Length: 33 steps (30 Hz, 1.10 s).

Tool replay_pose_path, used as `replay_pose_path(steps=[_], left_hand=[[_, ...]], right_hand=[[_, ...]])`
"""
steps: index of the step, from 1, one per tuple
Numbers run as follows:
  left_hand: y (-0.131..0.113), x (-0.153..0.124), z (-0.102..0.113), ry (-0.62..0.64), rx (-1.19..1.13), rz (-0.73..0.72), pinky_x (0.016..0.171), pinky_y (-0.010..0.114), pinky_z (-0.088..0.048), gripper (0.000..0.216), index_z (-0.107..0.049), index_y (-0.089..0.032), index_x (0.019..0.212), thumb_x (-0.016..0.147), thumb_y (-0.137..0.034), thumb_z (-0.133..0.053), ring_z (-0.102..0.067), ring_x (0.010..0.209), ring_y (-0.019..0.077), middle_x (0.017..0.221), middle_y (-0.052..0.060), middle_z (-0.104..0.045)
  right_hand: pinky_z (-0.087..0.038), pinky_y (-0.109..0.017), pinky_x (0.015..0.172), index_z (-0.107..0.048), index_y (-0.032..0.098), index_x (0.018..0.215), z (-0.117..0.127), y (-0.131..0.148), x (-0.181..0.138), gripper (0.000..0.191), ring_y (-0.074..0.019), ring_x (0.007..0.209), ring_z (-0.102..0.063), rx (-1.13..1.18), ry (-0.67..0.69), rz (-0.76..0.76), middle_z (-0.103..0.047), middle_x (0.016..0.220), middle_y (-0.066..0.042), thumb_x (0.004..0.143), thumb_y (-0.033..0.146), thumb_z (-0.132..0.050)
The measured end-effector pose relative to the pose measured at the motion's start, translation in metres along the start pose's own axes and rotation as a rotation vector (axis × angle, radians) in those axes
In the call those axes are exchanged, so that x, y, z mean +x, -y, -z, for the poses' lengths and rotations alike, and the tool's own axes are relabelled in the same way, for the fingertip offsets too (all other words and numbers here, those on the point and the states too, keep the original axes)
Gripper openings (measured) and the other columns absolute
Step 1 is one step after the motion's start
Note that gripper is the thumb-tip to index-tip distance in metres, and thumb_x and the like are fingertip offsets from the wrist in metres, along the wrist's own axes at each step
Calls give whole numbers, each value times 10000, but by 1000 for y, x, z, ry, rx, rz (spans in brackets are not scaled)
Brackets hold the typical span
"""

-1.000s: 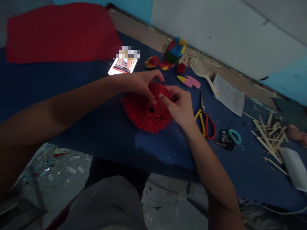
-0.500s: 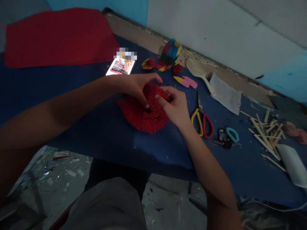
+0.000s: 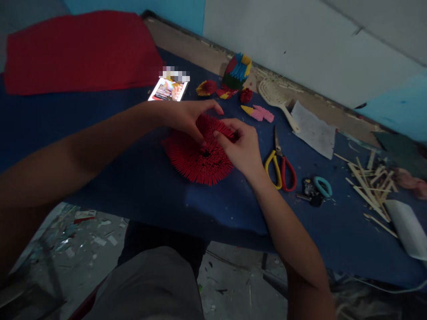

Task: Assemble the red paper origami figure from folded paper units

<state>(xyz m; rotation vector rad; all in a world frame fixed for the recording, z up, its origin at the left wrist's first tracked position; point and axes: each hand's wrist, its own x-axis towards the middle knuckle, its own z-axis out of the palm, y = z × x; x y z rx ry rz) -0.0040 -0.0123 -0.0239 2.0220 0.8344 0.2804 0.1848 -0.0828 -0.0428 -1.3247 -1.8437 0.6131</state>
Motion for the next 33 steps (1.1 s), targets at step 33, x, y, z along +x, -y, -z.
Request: replay_pose_path(steps=[33], left_hand=[[-4,1,-1,-2,-47,72,589,239,-434,924,-300,-134,1367,597,-40,-802,-586,735,173,780,-62,-520]], right_hand=[[-585,-383,676,-698,243,890,-7,-2,3,146,-210,741,-688,48,-13,-67,-725,805,-17,772,325,-725]])
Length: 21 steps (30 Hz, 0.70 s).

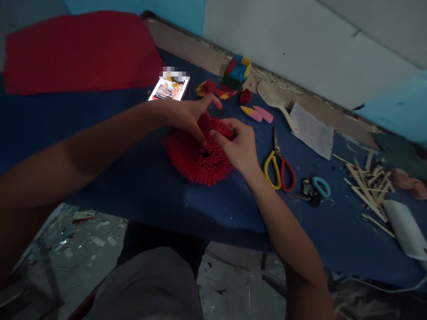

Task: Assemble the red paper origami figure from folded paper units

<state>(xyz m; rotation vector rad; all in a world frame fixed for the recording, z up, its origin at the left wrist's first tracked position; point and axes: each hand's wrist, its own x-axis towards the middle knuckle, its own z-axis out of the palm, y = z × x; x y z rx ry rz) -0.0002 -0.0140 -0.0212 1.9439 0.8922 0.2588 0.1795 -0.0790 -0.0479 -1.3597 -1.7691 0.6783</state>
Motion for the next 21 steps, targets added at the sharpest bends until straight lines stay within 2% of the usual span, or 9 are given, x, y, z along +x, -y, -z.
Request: replay_pose_path(steps=[5,8,12,17,21], left_hand=[[-2,-1,-1,-17,48,-5,591,218,-405,887,-318,-118,1349,610,-47,-804,-553,732,138,831,-56,-508],[-2,-1,-2,-28,49,-21,574,207,-383,871,-327,-120,1337,606,5,-784,-525,683,118,781,-77,-480],[0,1,-3,-21,-11,-37,574,201,-376,869,-316,-137,1315,602,43,-778,-546,657,125,708,-100,-472],[3,3,-2,-34,17,-87,560,200,-376,847,-330,-121,1324,619,41,-772,-522,671,121,724,-86,-467],[3,0,-2,-26,-15,-88,551,203,-376,860,-325,-123,1334,615,42,-767,-527,665,121,746,-80,-476]], right_hand=[[-583,-394,700,-695,245,880,-1,1,-1,101,-217,758,-697,-27,-4,12,-722,815,-24,787,278,-713],[-580,-384,687,-691,248,878,-2,0,-1,94,-209,737,-696,-26,-7,28,-725,809,-19,788,265,-711],[-573,-392,712,-692,236,876,-2,-1,0,104,-208,745,-689,-30,-8,44,-727,816,-16,778,259,-716],[-563,-412,774,-699,228,889,0,-2,1,123,-220,797,-685,-42,25,91,-723,830,-16,773,260,-727],[-559,-409,749,-699,229,863,2,-2,1,96,-215,761,-678,-38,43,87,-710,790,-16,779,263,-731]])
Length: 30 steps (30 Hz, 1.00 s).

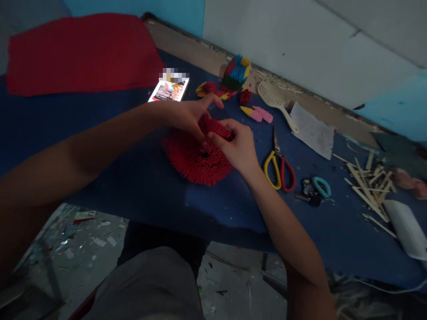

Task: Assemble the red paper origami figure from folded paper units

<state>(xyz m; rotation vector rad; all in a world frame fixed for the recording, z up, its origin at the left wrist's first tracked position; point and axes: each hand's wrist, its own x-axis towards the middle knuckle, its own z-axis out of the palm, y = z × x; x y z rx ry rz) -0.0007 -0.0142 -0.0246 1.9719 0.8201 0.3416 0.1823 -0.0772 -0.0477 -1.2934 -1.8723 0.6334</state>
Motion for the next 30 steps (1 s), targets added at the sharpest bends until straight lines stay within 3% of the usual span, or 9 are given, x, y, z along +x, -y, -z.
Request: replay_pose_path(steps=[7,12,17,20,22,26,30], left_hand=[[-1,-6,-3,-11,-42,-33,635,205,-409,856,-329,-126,1322,615,4,-793,-545,776,129,834,-54,-505],[-1,-6,0,-7,81,-51,819,251,-468,965,-305,-103,1359,567,-43,-853,-577,1021,192,1138,66,-569],[-18,-24,-2,-125,467,-194,1017,346,-452,1102,-231,-87,1449,572,-113,-897,-481,1281,254,1478,202,-372],[-31,-38,-10,-144,760,-151,1047,469,-447,1072,-238,-78,1482,635,-205,-883,-436,1351,347,1476,207,-399],[-37,-42,-16,-137,852,-107,1061,485,-433,1007,-247,-58,1483,690,-226,-844,-427,1355,370,1456,223,-418],[-38,-38,-26,-156,872,-87,1008,444,-481,826,-337,-51,1424,751,-243,-777,-483,1295,351,1416,220,-440],[-34,-31,-32,-140,878,-51,1042,429,-449,808,-346,-137,1413,724,-215,-760,-476,1292,330,1404,150,-447]], right_hand=[[-563,-387,721,-708,223,880,0,-3,-1,118,-200,761,-674,113,-5,-80,-720,819,-20,784,289,-727],[-562,-384,713,-711,213,890,-1,-4,0,137,-190,742,-670,151,-4,-102,-724,833,-26,778,292,-724],[-551,-369,693,-704,217,888,-2,-6,1,149,-188,751,-662,163,-21,-97,-718,827,-22,774,311,-722],[-536,-374,708,-702,218,878,-2,-8,1,142,-189,754,-653,128,-11,-86,-704,817,-19,778,318,-717],[-524,-379,726,-700,215,869,-2,-8,2,141,-191,762,-644,100,-6,-84,-691,810,-19,780,324,-713],[-495,-365,728,-697,204,840,-2,-6,2,133,-185,760,-619,86,-14,-83,-674,794,-16,770,316,-713],[-459,-321,675,-673,190,756,-2,-5,3,103,-153,692,-554,98,-16,-92,-619,696,11,745,284,-715]])
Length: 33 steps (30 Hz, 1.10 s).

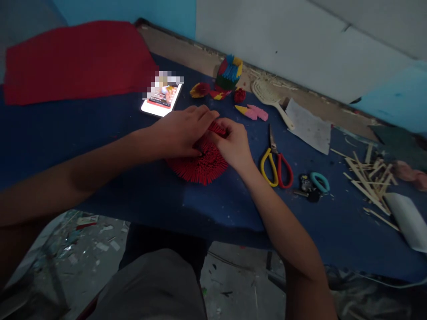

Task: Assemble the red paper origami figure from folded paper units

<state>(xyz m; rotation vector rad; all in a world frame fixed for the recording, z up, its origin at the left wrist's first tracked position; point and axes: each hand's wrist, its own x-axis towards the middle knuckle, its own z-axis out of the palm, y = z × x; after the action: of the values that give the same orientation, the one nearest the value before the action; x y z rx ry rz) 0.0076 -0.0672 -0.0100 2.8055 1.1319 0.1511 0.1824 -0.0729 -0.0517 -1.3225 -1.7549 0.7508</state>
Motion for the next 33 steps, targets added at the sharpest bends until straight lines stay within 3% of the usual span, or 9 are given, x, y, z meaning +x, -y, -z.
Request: replay_pose_path(steps=[8,16,22,33], left_hand=[[1,3,-8,-2,-15,-7,1064,446,-403,780,-297,-176,1420,772,-322,-706,-396,1341,363,1378,138,-436],[10,5,-14,-51,-209,-49,1085,449,-349,734,-406,-168,1344,711,-290,-756,-374,1341,374,1318,126,-472],[14,2,-11,-25,-223,-72,1112,450,-319,721,-417,-169,1351,715,-258,-745,-394,1332,353,1323,118,-499],[17,2,-9,24,-25,-129,1121,443,-356,865,-209,-176,1532,807,-266,-674,-403,1373,332,1457,139,-448]], right_hand=[[-415,-296,644,-633,189,722,0,0,0,93,-137,672,-498,-46,2,18,-554,647,24,740,269,-676],[-451,-333,714,-668,204,790,1,3,-1,46,-187,766,-565,-73,24,23,-615,718,0,762,240,-659],[-460,-336,734,-680,207,780,1,6,-2,40,-184,755,-570,-87,38,13,-626,723,-4,774,245,-671],[-432,-307,680,-676,191,753,2,2,-3,39,-154,684,-533,-93,37,19,-597,655,19,764,223,-658]])
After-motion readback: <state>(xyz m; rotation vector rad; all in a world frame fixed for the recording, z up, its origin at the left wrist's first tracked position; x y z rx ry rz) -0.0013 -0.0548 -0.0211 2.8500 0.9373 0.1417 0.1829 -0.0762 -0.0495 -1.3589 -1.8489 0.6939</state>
